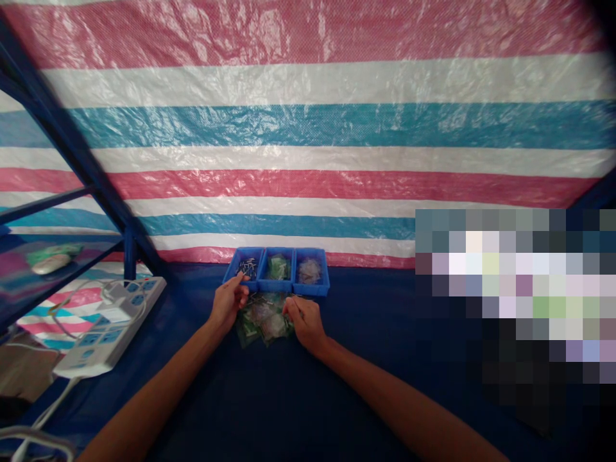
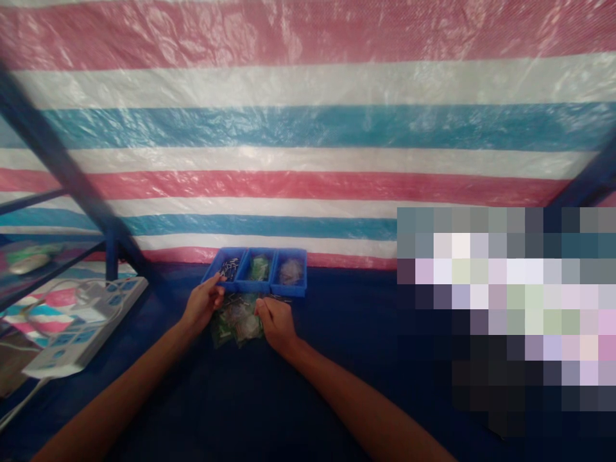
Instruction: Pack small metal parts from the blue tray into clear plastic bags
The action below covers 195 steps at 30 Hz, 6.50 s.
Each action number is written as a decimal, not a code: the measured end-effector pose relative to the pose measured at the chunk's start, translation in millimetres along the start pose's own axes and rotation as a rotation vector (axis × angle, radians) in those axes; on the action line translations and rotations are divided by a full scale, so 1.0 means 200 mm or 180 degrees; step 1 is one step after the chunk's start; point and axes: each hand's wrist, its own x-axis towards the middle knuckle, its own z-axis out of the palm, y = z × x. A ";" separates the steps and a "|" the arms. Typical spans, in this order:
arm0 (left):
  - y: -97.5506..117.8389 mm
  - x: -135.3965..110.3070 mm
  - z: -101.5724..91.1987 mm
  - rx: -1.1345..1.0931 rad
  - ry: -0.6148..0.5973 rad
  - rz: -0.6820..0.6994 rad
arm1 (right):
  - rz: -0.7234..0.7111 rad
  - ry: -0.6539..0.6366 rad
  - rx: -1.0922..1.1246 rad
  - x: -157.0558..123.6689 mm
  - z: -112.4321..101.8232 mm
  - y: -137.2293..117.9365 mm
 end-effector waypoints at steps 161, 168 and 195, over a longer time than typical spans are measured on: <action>0.00 -0.18 0.07 0.2594 -0.0998 0.2263 | 0.0021 0.0329 -0.0001 0.01 0.00 0.00; 0.04 -0.21 0.08 0.2615 -0.1044 0.2395 | -0.0023 0.0307 0.0022 0.02 0.00 0.00; 0.04 -0.21 0.09 0.2519 -0.0998 0.2547 | 0.0013 0.0310 -0.0012 0.02 0.00 0.00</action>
